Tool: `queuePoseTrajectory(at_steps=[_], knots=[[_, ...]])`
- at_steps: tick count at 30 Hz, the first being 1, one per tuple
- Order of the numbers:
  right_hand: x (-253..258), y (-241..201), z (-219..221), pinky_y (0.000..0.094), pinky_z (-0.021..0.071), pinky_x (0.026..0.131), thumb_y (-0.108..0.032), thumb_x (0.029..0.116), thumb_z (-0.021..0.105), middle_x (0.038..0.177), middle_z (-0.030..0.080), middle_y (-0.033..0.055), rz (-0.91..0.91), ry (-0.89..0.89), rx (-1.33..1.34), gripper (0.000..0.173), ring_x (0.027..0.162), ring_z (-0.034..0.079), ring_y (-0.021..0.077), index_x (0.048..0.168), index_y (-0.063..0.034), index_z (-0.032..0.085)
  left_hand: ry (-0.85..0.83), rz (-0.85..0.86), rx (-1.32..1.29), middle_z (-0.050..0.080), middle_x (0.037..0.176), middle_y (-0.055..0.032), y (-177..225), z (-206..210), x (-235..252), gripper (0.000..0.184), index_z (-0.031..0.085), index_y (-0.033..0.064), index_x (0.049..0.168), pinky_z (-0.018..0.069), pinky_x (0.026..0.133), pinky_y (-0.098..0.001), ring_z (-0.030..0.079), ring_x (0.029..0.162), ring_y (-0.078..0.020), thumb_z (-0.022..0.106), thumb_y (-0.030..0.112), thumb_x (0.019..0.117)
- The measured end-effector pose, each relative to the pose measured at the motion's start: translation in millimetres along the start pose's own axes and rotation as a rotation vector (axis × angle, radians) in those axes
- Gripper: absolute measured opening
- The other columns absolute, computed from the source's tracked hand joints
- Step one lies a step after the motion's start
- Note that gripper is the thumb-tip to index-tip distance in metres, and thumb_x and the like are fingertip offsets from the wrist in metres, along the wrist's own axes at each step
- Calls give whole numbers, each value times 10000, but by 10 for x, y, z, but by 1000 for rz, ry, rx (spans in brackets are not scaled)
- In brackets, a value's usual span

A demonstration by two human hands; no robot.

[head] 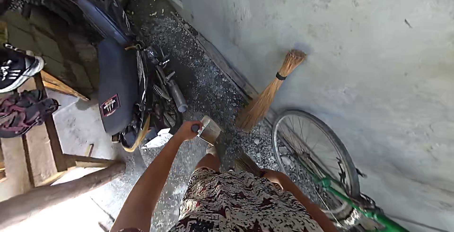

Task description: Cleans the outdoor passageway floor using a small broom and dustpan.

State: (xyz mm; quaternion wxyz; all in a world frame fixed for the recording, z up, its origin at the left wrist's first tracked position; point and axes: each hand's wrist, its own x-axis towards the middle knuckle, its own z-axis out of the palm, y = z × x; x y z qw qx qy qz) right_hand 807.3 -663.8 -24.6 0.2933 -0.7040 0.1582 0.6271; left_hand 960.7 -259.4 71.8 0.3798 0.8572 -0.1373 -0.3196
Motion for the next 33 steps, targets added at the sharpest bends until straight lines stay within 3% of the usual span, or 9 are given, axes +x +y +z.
queuePoseTrajectory(at_steps=[3,6,11,15,18,21,24,29,33], knots=[[-26,-584,-384,524,372,1129,-104,1034,562,1484,480,264,-12,16,175,524,1370,475,367,1527,-26,405,9,48,-7,689,1158,-245,40,-506,366,268,689,-86,1134,477,1043,-487,647,1133,-335,672,-59,867],[153,-1032,-804,500,482,977,-104,1020,570,1359,548,249,-86,80,395,544,1163,582,328,1529,-69,381,14,56,12,677,1181,-265,98,-1030,739,274,674,-97,1156,469,1055,-503,637,1155,-362,659,-64,884],[66,-1927,-1648,521,492,967,-152,1039,562,1449,476,258,-138,130,527,661,1204,569,364,1608,-178,226,41,21,60,688,1171,-262,-31,-1624,1378,257,685,-72,1158,471,1036,-552,647,1147,-391,640,-13,912],[377,-2546,-2357,524,466,1025,-140,1036,573,1492,450,259,-168,119,486,673,1277,536,371,1614,-145,227,129,-33,41,689,1191,-251,-153,-2329,1896,260,685,-68,1167,468,1055,-530,646,1167,-371,642,-22,915],[587,-2972,-2871,510,454,1050,-108,1025,591,1465,484,264,-152,140,454,621,1289,531,365,1578,-71,312,174,-92,6,688,1207,-239,-294,-2816,2309,272,690,-58,1170,463,1065,-517,640,1180,-357,651,-29,903],[759,-3514,-3404,498,424,1089,-92,1037,569,1473,474,282,-137,102,387,583,1319,512,371,1558,-12,320,229,-142,24,690,1209,-244,-271,-3454,2709,274,701,-45,1170,459,1064,-542,640,1183,-375,654,-13,902],[805,-3822,-3827,491,463,1030,-90,1039,558,1417,508,273,-69,87,341,552,1234,558,351,1542,-22,342,197,-239,4,666,1266,-245,-198,-3833,3022,286,682,-30,1230,436,1092,-553,613,1231,-386,645,-2,948],[912,-4520,-4517,465,487,968,-83,1044,538,1355,547,246,-88,79,324,531,1149,584,305,1540,-48,354,225,-230,2,672,1267,-238,-567,-4426,3476,289,691,-25,1216,434,1088,-564,618,1228,-389,626,-17,935],[1121,-5282,-5003,479,476,991,-114,1059,527,1385,524,266,-41,109,349,567,1179,577,329,1571,-56,291,250,-210,-59,672,1261,-239,-981,-5023,3869,280,689,-41,1200,442,1096,-514,623,1223,-363,632,-28,926]])
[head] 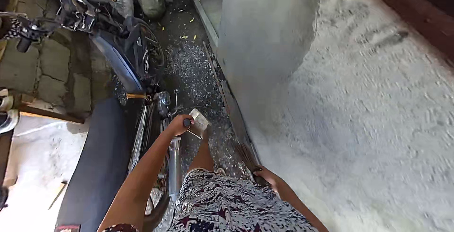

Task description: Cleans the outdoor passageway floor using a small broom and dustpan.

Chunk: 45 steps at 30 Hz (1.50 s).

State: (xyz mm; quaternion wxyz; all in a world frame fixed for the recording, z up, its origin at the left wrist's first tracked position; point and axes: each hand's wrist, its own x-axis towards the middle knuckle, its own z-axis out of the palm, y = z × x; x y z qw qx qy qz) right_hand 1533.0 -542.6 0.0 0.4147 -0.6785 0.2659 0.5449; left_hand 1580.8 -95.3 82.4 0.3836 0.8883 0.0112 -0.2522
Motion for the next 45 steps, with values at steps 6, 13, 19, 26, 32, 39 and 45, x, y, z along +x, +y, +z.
queuePoseTrajectory(at_steps=[6,13,19,26,32,39,45], knots=[[197,-1642,23,450,478,968,-132,1062,517,1380,525,230,-24,33,112,543,1166,568,288,1559,-70,305,-47,-30,-53,662,1263,-247,-317,-1063,1059,304,675,-47,1213,443,1097,-515,615,1227,-365,676,-44,909],[418,-3381,47,456,530,770,-184,1062,507,1286,554,215,-155,-3,131,602,937,611,276,1603,-205,243,46,-113,-202,670,1236,-214,-432,-2396,2068,321,661,-43,1235,472,1070,-452,634,1174,-283,718,18,925],[756,-4850,10,427,521,813,-155,1051,526,1329,534,210,-193,-28,98,636,984,604,258,1607,-215,224,6,-73,-61,669,1254,-231,-593,-3312,2870,337,666,-30,1254,447,1094,-497,626,1209,-333,721,49,931],[1273,-6691,-233,465,494,923,-139,1055,524,1418,491,246,-137,-39,18,631,1146,573,314,1609,-153,222,107,-208,13,651,1306,-238,-890,-4574,3957,344,662,4,1281,417,1114,-577,593,1274,-393,709,118,961],[1667,-8063,-316,507,488,989,-49,995,616,1466,456,299,-185,-42,-271,738,1212,571,392,1607,-68,203,164,-302,81,641,1334,-229,-1037,-5639,4800,382,658,44,1307,415,1098,-625,571,1306,-410,712,221,972],[2098,-9535,-104,491,514,937,-58,1000,594,1481,450,255,-176,-96,-226,706,1176,588,355,1605,-133,239,234,-328,28,663,1320,-196,-1702,-6668,5434,326,684,72,1283,428,1074,-637,593,1282,-398,693,169,972],[2645,-10789,455,510,528,906,-52,991,613,1429,494,276,-178,-99,-197,728,1128,611,372,1607,-141,234,325,-364,-96,689,1247,-220,-2528,-7692,6143,332,703,48,1244,455,1072,-601,630,1219,-397,730,158,932]])
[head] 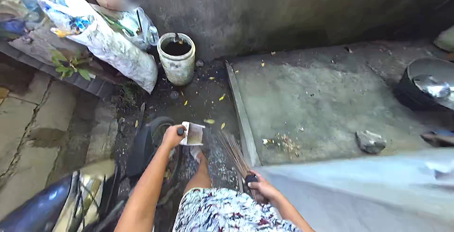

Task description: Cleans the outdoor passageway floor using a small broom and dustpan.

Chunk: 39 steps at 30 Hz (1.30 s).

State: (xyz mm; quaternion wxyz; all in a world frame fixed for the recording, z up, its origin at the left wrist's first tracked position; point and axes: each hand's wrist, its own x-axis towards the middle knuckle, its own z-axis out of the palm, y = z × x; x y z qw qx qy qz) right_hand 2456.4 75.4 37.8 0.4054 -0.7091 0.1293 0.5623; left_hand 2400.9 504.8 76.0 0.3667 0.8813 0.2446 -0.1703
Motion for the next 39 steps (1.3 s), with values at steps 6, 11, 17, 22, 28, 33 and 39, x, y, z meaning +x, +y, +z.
queuePoseTrajectory(at_steps=[6,11,17,22,28,33,39], knots=[[565,-1335,246,543,494,998,-2,955,632,1518,407,293,-52,-15,-190,822,1256,554,415,1623,-105,165,-49,-67,-36,679,1239,-236,-143,-808,662,359,675,0,1257,449,1085,-546,629,1217,-370,713,204,963],[977,-2341,220,533,480,1025,5,942,639,1543,376,291,-54,-42,-296,898,1286,539,404,1638,-121,87,-1,-157,-144,690,1210,-231,-319,-1112,1091,348,683,4,1239,462,1063,-530,645,1184,-357,702,228,974],[1593,-3558,260,556,452,1078,-56,930,679,1571,352,286,-25,-153,-646,1064,1333,522,408,1637,-190,-105,68,-307,-254,703,1214,-204,-403,-1062,1526,350,709,48,1225,475,1068,-556,651,1195,-355,708,287,969],[2370,-4516,473,637,414,1083,-173,954,676,1491,486,274,-21,-270,-1051,994,1335,523,440,1654,-297,-19,65,-440,-275,704,1232,-199,-386,-1093,1811,383,702,58,1258,466,1081,-548,647,1215,-356,701,324,981],[2971,-5266,934,630,361,1136,-179,967,657,1530,482,205,-172,-386,-1311,702,1406,467,396,1601,-226,359,99,-475,-297,685,1288,-190,-485,-945,2090,394,686,50,1279,449,1107,-533,624,1261,-347,680,326,997],[3034,-5351,1318,585,370,1145,-148,972,660,1553,452,198,-215,-378,-1249,699,1416,459,371,1599,-203,356,129,-508,-336,648,1370,-164,-591,-795,2073,403,663,75,1327,444,1118,-533,598,1304,-331,662,322,1009],[2734,-5217,1582,505,403,1121,-47,1000,608,1577,392,216,-182,-381,-926,628,1403,454,346,1576,-97,362,174,-474,-412,601,1441,-160,-692,-741,1858,420,630,52,1369,422,1142,-515,569,1343,-325,656,274,1013]])
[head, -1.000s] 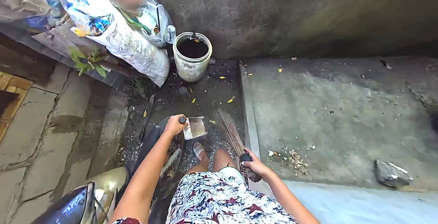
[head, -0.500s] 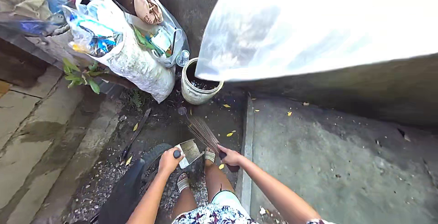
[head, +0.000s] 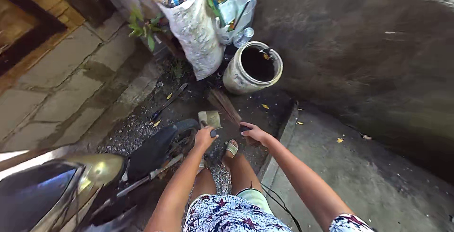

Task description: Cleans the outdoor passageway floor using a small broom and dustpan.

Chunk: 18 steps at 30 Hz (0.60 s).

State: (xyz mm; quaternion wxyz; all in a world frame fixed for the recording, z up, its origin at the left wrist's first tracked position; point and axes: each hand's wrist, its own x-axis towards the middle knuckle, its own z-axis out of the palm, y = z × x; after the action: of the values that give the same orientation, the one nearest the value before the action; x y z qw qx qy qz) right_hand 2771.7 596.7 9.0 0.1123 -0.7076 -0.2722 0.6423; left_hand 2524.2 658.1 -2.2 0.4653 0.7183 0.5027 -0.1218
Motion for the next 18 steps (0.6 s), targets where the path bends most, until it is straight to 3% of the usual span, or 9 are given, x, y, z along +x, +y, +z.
queuePoseTrajectory(at_steps=[4,8,11,18], knots=[[43,83,163,546,477,1012,-58,1010,586,1550,410,226,40,26,52,628,1311,521,371,1585,-131,346,35,-16,-79,584,1473,-130,-171,15,-107,426,631,65,1378,421,1146,-501,565,1352,-306,663,273,1008],[150,151,243,534,425,1086,-15,987,610,1552,400,258,23,64,14,721,1364,480,378,1613,-104,265,76,-26,-137,537,1536,-86,-339,104,-167,464,603,89,1432,400,1174,-478,524,1406,-267,668,262,1006],[306,255,163,541,403,1113,-8,974,623,1557,393,269,20,90,-57,762,1384,463,391,1622,-95,233,113,-38,-156,561,1512,-107,-480,243,-140,452,611,75,1426,381,1191,-466,517,1414,-273,661,226,1003],[812,306,-194,627,412,1074,-183,997,644,1431,540,289,135,90,-611,786,1300,542,467,1646,-249,207,135,-85,-143,618,1446,-114,-691,572,-55,371,661,67,1360,435,1146,-463,585,1346,-277,627,188,1011]])
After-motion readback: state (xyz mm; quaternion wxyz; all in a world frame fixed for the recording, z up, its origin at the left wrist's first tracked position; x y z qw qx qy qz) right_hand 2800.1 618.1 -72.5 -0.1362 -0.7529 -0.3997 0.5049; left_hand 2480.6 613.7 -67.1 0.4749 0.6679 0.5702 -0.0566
